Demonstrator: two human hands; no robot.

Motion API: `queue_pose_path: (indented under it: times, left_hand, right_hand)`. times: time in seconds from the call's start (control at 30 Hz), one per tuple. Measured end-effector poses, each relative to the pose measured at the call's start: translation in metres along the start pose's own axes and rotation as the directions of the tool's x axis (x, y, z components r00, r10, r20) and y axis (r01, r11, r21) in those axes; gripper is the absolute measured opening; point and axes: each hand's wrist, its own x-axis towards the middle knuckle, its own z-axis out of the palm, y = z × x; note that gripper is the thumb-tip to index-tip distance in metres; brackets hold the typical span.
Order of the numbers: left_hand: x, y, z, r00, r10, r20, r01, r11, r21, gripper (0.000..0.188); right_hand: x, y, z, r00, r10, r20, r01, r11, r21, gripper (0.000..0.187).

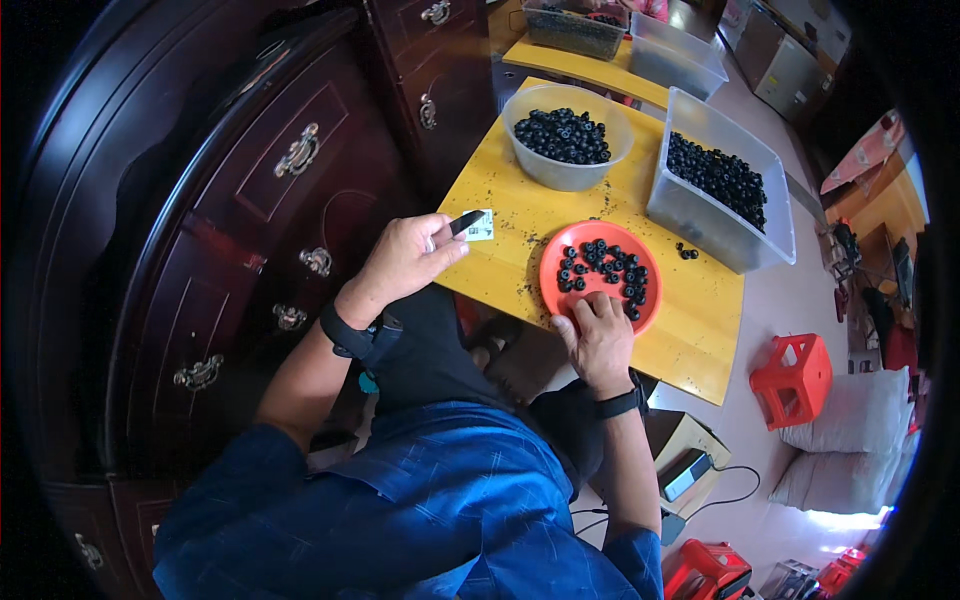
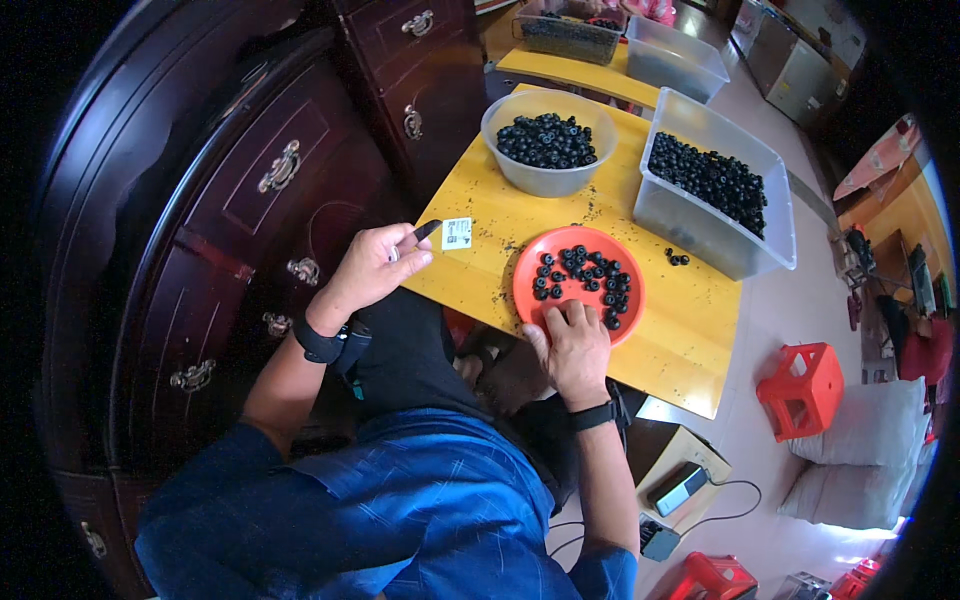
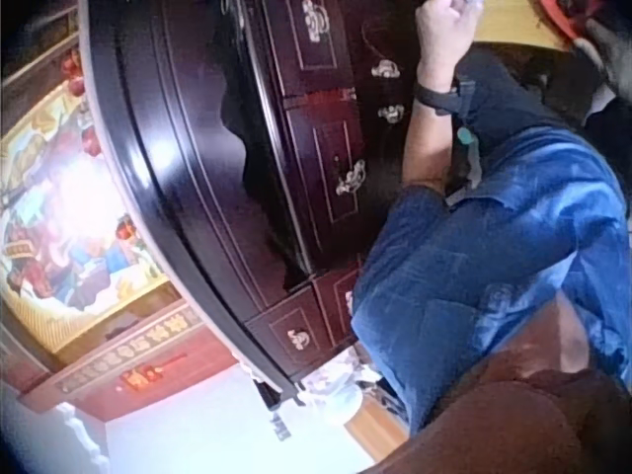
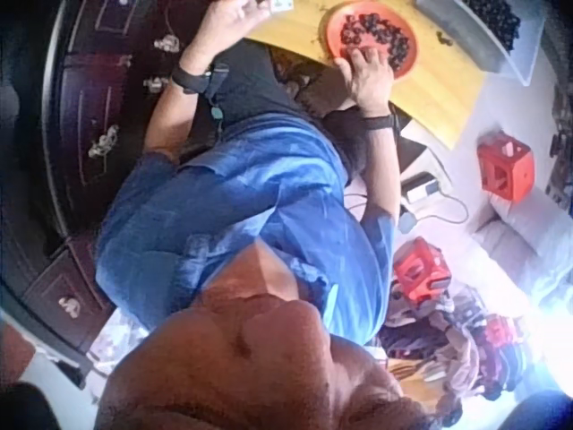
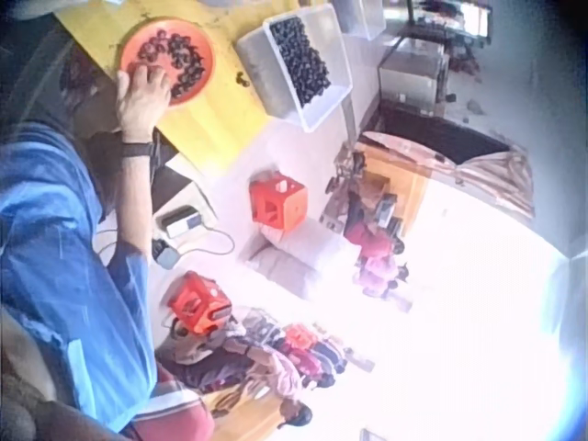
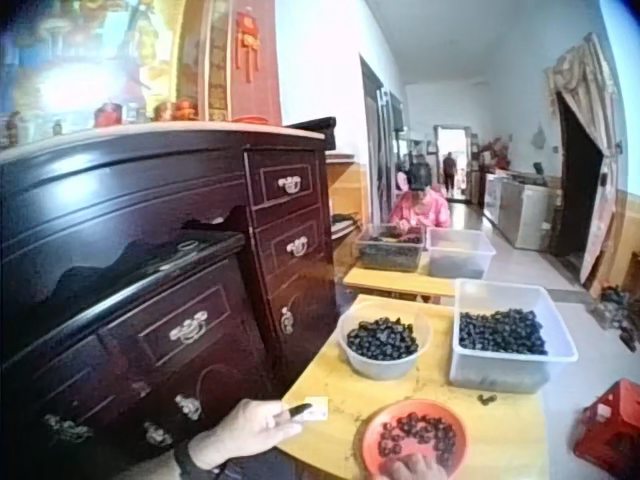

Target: The person is manually sorting or inspecting small black plastic or rubber components from a large container into a smaller plate.

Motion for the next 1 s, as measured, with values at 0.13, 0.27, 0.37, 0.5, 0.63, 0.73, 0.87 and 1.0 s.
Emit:
queue_pose_path:
  times: [0.13, 0.27, 0.37, 0.5, 0.63, 0.73, 0.87, 1.0]
  left_hand:
    - [-0.024, -0.002, -0.009, 0.999, -0.026, -0.044, 0.026, 1.000, -0.012, 0.020]
    - [-0.043, -0.004, -0.015, 0.998, -0.037, -0.051, 0.037, 0.999, 0.000, 0.017]
    - [-0.049, 0.001, -0.017, 0.999, -0.025, -0.042, 0.026, 1.000, 0.018, 0.014]
    - [-0.053, 0.001, -0.020, 0.998, -0.029, -0.050, 0.028, 1.000, -0.008, 0.013]
    - [-0.055, 0.004, -0.024, 0.998, -0.040, -0.058, 0.040, 0.999, 0.014, 0.013]
    - [-0.057, 0.008, -0.020, 0.998, -0.034, -0.050, 0.034, 0.999, 0.001, 0.013]
    - [-0.057, 0.012, -0.018, 0.999, -0.029, -0.030, 0.027, 0.998, -0.050, 0.014]
    - [-0.055, 0.022, -0.017, 1.000, -0.020, -0.009, 0.020, 0.999, -0.036, 0.015]
  right_hand:
    - [0.002, 0.000, 0.002, 0.999, -0.009, -0.044, 0.009, 1.000, -0.016, 0.034]
    - [0.001, 0.002, 0.004, 0.999, -0.029, -0.044, 0.028, 1.000, -0.014, 0.035]
    - [0.001, 0.003, 0.004, 0.997, -0.040, -0.073, 0.039, 0.999, -0.020, 0.035]
    - [0.001, 0.003, 0.004, 0.995, -0.033, -0.092, 0.034, 0.999, 0.008, 0.036]
    - [0.002, 0.002, 0.002, 0.998, -0.007, -0.069, 0.010, 0.999, 0.036, 0.035]
    - [0.001, 0.004, 0.003, 0.997, -0.020, -0.077, 0.020, 1.000, 0.008, 0.033]
    - [0.001, 0.004, 0.003, 0.995, -0.020, -0.093, 0.022, 0.999, 0.023, 0.031]
    - [0.002, 0.006, 0.005, 0.996, 0.020, -0.086, -0.016, 0.999, 0.045, 0.026]
